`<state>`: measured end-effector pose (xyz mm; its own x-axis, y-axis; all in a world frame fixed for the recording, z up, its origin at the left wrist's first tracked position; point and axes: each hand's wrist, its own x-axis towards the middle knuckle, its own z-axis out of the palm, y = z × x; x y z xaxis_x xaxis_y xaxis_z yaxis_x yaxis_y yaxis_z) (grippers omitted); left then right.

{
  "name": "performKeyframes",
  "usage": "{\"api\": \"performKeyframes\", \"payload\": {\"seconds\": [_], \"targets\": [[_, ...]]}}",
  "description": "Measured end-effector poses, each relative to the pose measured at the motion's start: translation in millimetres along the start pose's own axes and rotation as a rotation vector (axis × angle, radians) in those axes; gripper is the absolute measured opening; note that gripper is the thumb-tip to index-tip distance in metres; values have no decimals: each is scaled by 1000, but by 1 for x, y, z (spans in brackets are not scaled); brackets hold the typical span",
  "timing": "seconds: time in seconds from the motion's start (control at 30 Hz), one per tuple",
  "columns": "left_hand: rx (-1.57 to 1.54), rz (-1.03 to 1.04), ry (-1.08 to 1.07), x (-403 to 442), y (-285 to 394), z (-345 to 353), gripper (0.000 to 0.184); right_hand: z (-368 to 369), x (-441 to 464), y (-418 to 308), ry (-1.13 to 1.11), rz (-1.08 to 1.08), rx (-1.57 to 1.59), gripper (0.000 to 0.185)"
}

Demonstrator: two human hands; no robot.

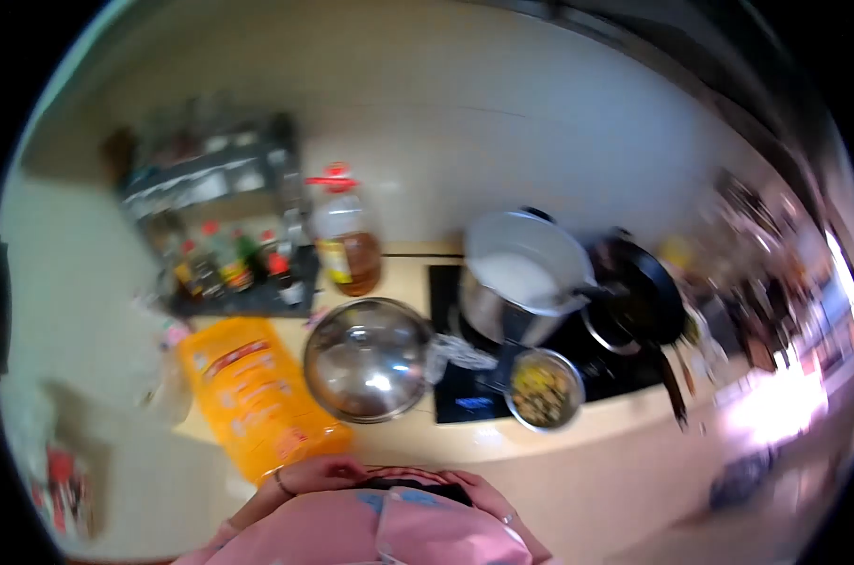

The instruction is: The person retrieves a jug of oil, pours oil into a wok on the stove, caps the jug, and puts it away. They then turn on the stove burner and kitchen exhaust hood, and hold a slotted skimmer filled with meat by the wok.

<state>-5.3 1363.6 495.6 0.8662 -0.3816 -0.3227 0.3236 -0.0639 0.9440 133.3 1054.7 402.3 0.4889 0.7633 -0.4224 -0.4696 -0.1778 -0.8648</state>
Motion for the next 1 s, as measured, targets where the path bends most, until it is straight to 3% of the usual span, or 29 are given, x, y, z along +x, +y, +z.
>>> {"api": "performKeyframes", "payload": {"seconds": [0.07, 0.17, 0.23, 0.43, 0.6, 0.67, 0.7, 0.73, 0.8, 0.87, 1.0], "targets": [[-40, -35, -40, -1, -3, -5, 23, 1, -3, -7, 0, 8, -170, 37], [-13, 2, -31, 0, -3, -7, 26, 6, -12, -18, 11, 58, -185, 39], [-165, -95, 51, -7, 16, -4, 27, 16, -21, -36, 56, 110, -149, 40], [-127, -266, 68, -13, 42, -3, 27, 32, -37, -34, 62, 193, 4, 42], [-113, -162, -139, -2, 31, -9, 30, 48, -50, 4, 143, 87, 87, 41], [-113, -116, -233, 13, 15, -9, 31, 53, -59, 10, 173, 276, -109, 45], [-110, -94, -326, 21, 6, -7, 31, 62, -69, 13, 198, 279, -45, 46], [-112, -77, -416, 27, 3, -3, 31, 67, -74, 18, 250, 195, -204, 46], [-57, -47, -468, 32, 4, 4, 30, 75, -91, 25, 300, 232, -75, 48], [-25, -196, -457, 36, 15, 13, 30, 78, -108, 24, 326, 264, -89, 50], [-82, -161, -502, 54, -4, 35, 27, 75, -144, 12, 333, 237, -42, 54]]}}
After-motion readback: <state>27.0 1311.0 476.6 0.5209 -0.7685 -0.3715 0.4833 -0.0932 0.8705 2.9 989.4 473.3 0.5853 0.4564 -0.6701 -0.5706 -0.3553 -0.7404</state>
